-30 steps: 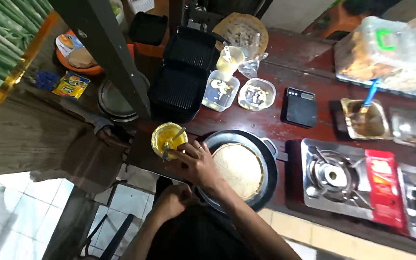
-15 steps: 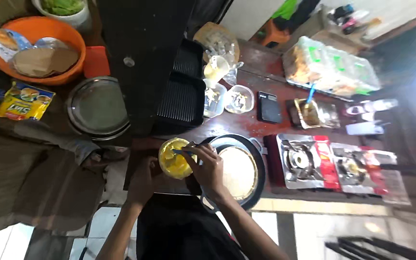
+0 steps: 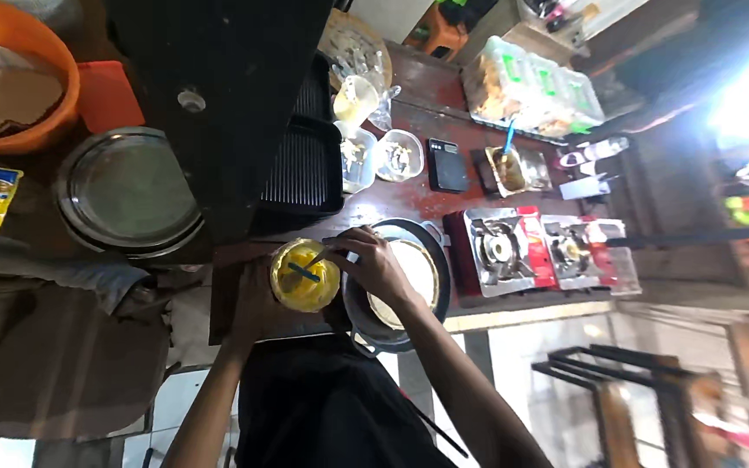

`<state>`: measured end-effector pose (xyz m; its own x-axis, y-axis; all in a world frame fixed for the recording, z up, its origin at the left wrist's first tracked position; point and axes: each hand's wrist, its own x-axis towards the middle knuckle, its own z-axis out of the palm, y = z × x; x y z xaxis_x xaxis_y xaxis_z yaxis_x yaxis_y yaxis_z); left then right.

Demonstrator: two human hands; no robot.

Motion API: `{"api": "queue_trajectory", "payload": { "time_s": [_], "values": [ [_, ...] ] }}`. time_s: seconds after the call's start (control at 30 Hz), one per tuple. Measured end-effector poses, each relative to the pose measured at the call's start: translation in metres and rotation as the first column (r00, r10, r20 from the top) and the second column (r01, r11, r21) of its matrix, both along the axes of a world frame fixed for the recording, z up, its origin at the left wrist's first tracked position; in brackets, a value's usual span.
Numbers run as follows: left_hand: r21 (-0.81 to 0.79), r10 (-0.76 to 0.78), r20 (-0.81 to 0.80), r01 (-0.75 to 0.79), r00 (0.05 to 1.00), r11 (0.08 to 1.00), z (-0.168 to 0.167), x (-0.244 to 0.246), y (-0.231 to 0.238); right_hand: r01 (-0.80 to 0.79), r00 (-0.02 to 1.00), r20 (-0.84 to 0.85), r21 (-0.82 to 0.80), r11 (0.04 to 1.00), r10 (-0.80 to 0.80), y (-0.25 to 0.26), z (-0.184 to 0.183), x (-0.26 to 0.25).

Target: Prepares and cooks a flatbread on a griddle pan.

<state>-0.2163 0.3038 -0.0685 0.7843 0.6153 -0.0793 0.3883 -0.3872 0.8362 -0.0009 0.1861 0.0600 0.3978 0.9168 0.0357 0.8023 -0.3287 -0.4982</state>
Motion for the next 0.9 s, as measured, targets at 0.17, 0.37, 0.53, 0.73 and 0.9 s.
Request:
{"api": "queue_trajectory", "payload": {
  "time_s": [0.17, 0.37, 0.53, 0.73, 0.9],
  "values": [
    [0.125, 0.019, 0.0, -0.018, 1.0, 0.992, -0.004, 0.003, -0.003, -0.21, 0.978, 0.009, 0.041, 0.977, 0.21, 0.006, 0.007, 0.011],
    [0.1, 0.011, 0.073, -0.019, 0.997, 0.995, -0.013, 0.003, -0.001, -0.31, 0.95, 0.0, -0.089, 0.947, 0.311, 0.002, 0.005, -0.016],
    [0.043, -0.031, -0.024, 0.032, 0.999, 0.999, -0.009, 0.003, 0.001, -0.273, 0.962, 0.041, 0.048, 0.961, 0.271, -0.013, 0.006, -0.025],
    [0.104, -0.08, 0.045, 0.075, 0.996, 0.992, -0.011, 0.001, 0.002, -0.3, 0.934, 0.228, 0.08, 0.951, 0.276, -0.021, 0.003, -0.014],
    [0.108, -0.131, 0.019, 0.128, 0.991, 0.986, -0.009, 0.0, 0.004, -0.396, 0.865, 0.286, -0.115, 0.911, 0.412, -0.006, 0.001, -0.022]
  ]
}}
